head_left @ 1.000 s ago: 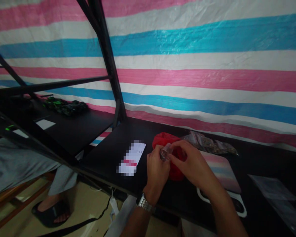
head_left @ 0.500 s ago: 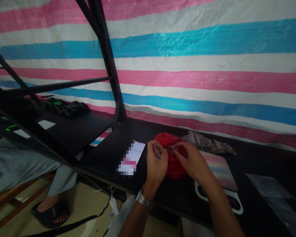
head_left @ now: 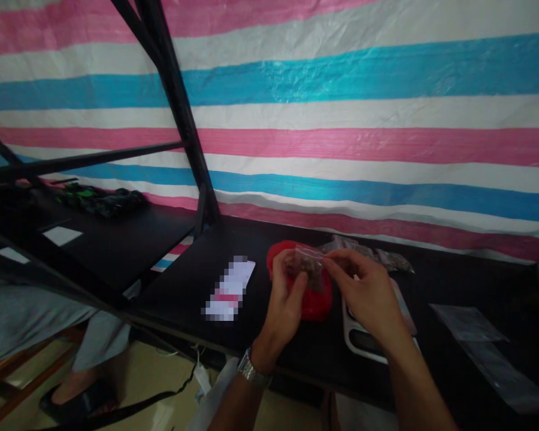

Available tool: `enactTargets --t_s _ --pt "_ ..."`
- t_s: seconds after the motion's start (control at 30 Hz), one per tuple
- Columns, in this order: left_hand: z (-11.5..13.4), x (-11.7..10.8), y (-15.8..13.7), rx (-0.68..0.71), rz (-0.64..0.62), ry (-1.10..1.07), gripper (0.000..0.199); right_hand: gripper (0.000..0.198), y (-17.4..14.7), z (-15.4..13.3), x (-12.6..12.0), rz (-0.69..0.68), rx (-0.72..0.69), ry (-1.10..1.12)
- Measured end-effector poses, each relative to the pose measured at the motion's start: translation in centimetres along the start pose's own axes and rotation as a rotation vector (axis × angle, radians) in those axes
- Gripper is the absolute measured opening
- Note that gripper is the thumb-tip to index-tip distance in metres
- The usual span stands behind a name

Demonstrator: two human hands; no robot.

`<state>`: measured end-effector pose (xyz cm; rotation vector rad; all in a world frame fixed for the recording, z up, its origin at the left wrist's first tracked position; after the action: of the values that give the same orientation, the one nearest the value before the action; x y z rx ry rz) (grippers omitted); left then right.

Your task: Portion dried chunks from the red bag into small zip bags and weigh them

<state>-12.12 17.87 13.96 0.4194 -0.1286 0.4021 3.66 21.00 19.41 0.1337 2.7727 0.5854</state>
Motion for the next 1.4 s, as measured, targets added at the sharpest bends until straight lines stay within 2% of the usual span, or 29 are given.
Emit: enactTargets --t_s 0.07,0.17,0.3,0.4,0.53,0.67,0.8,0.97,1.07,1.27,1.4 --pt "-0.3 0.4 0.1 -0.054 0.021 -0.031 0.020 0.025 0.0 0.4 -0.9 -0.018 0.021 -0.002" --pt "-0.1 1.2 -0.2 -0.034 0.052 -0.030 0.024 0.026 -0.2 0.5 -2.7 0.008 0.012 -0.084" --pt "1.7 2.0 -1.4 0.177 0.122 0.102 0.015 0.028 0.0 1.1 -5.5 0.068 0.015 -0.100" --pt "2.5 2.5 -2.6 0.353 0.136 0.282 0.017 0.033 0.7 3.4 -9.0 0.179 0.081 -0.036" --pt "2.2 4.0 -4.6 0.583 0.005 0.574 0.016 0.038 1.0 8.1 -12.5 0.228 0.200 -0.111" --pt "0.7 5.0 -6.2 0.673 -0.149 0.757 0.017 0.031 0.9 11.0 -13.1 0.185 0.230 -0.213" --pt "0.3 5.1 -6.9 0.729 -0.201 0.795 0.018 0.025 1.1 11.9 -14.0 0.252 0.212 -0.322" --pt "0.9 4.4 -6.3 0.720 -0.187 0.745 0.021 0.036 1.2 12.7 -16.6 0.380 0.215 -0.385" --pt "1.0 4.1 -5.8 0.702 -0.185 0.733 0.020 0.038 1.2 13.2 -17.3 0.415 0.212 -0.386" --pt "0.2 4.0 -5.1 0.660 -0.237 0.733 0.025 0.042 1.5 13.2 -16.5 0.415 0.189 -0.356" --pt "1.3 3.9 -5.3 0.721 -0.176 0.685 0.030 0.045 1.7 12.9 -15.5 0.387 0.146 -0.310"
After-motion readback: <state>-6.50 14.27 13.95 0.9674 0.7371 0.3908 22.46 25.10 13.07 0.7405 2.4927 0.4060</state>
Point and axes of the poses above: each hand's wrist, its own y-axis towards the middle knuckle, its own x-axis out of the palm, z = x × y, the point moved 8 cm from there along y, towards the middle knuckle, and after that the axes turned 7 degrees about z, right-handed, at the moved point
